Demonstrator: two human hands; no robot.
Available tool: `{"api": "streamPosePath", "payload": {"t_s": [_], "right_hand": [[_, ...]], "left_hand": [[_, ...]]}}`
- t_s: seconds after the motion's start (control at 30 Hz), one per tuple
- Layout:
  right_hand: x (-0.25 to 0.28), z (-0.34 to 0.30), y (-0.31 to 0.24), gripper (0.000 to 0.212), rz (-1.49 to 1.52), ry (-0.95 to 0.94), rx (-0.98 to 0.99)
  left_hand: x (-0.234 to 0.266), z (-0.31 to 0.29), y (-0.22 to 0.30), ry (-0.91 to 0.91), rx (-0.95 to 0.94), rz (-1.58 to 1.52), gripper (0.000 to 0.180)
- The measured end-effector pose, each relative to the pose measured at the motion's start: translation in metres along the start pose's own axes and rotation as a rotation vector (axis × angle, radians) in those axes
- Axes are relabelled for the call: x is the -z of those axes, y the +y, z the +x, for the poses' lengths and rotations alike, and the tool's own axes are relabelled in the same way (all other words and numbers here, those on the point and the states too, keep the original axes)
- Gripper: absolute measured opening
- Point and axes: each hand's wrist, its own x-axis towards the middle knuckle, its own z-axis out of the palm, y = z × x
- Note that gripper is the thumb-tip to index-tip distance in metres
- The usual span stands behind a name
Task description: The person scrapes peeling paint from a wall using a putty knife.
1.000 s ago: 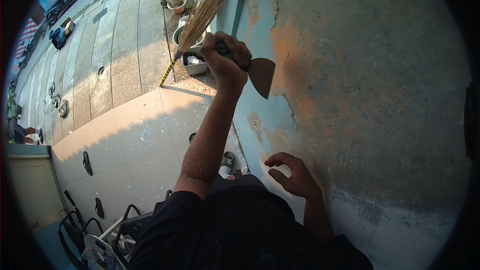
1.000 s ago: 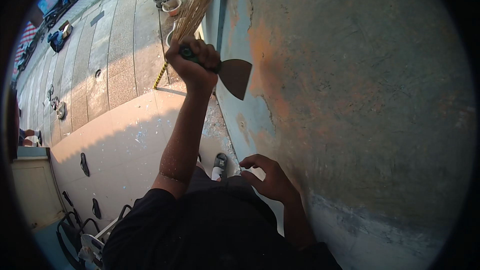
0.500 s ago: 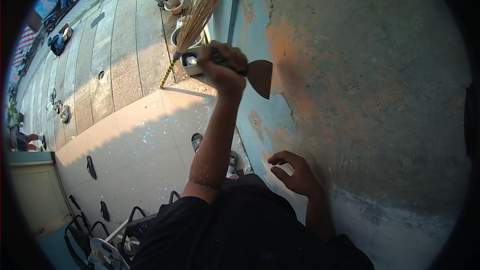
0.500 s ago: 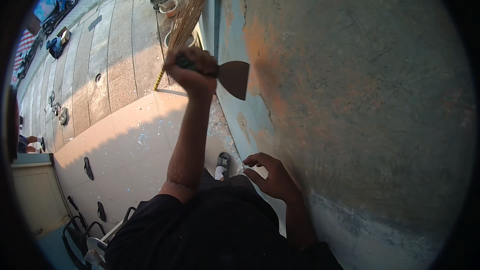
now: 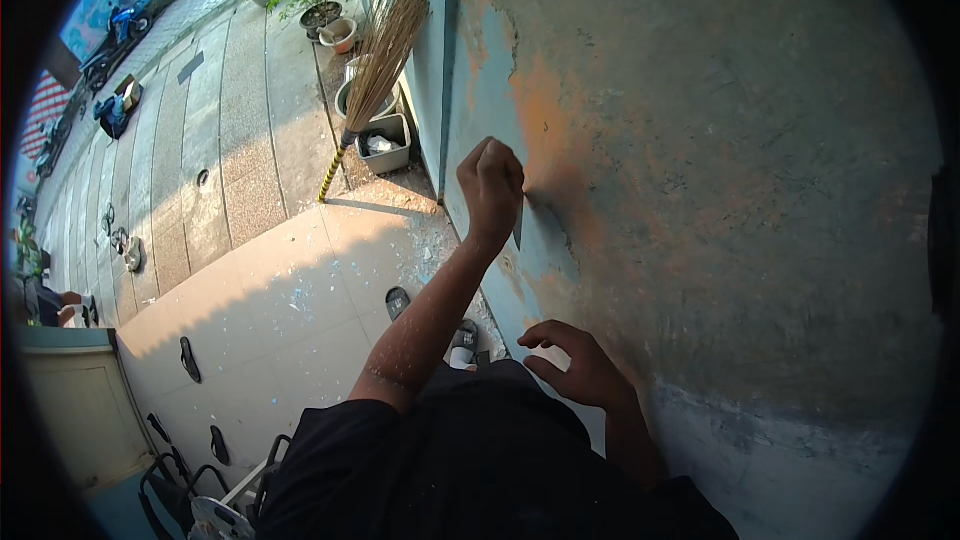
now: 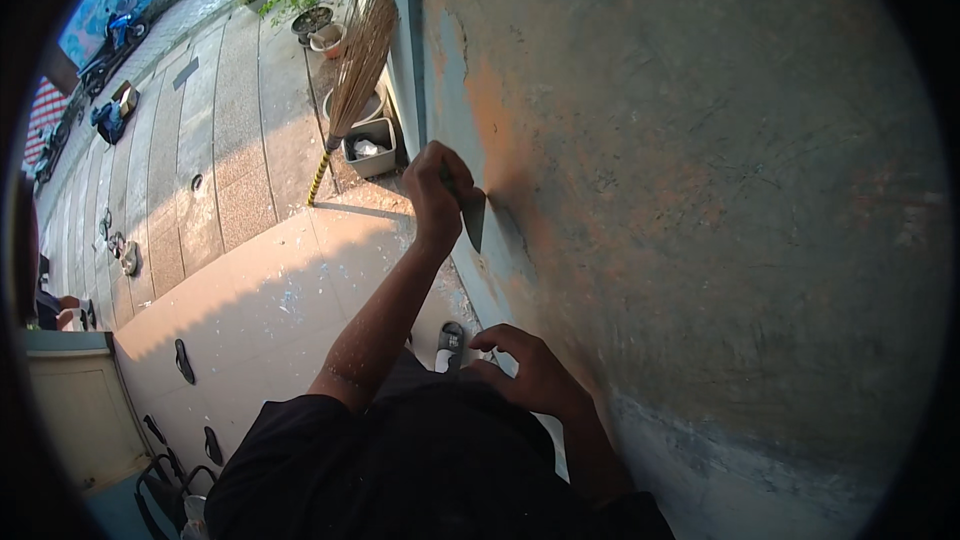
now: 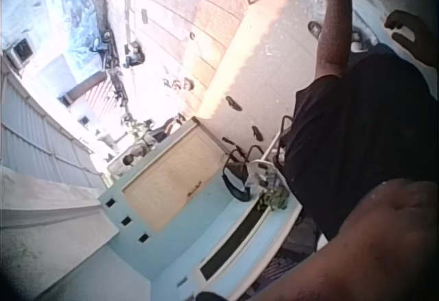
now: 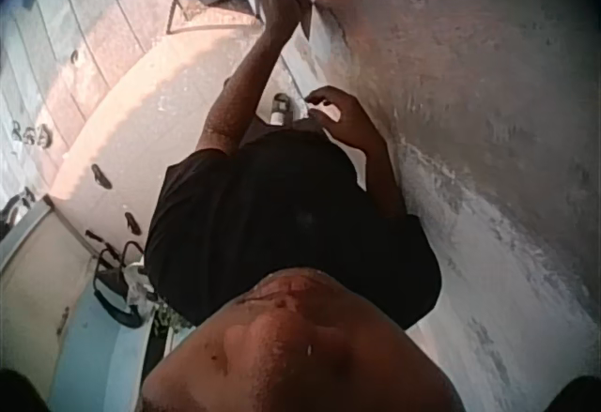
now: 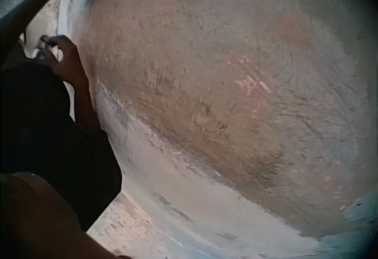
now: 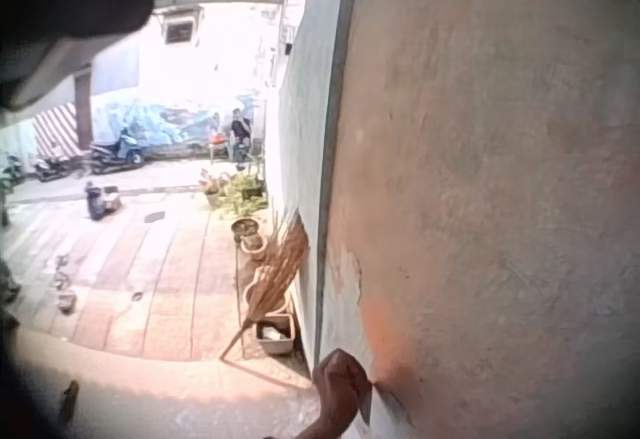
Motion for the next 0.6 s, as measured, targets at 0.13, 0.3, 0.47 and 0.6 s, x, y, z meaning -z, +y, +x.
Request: {"api": "streamPosePath", "payload": {"t_s": [0.13,0.3,0.47,0.6], "right_hand": [[-0.008,0.01,0.004,0.057,0.144,0.242,-0.104],[-0.033,0.06,-0.006,0.076,0.107,0.351,0.142],[-0.046,0.107,-0.032,0.053,0.152,0.291,0.043],[-0.049,0.153,-0.026,0.027,0.331,0.385,0.135]], "left_hand": [[0.027,-0.042,0.038,-0.2,0.091,0.173,0.035],[0.051,-0.08,0.071,-0.509,0.171,0.401,0.03],[0.078,-0.068,0.095,-0.609,0.059,0.754,0.043],[0.12,-0.037,0.118,-0.645,0.241,0.56,0.052]]}}
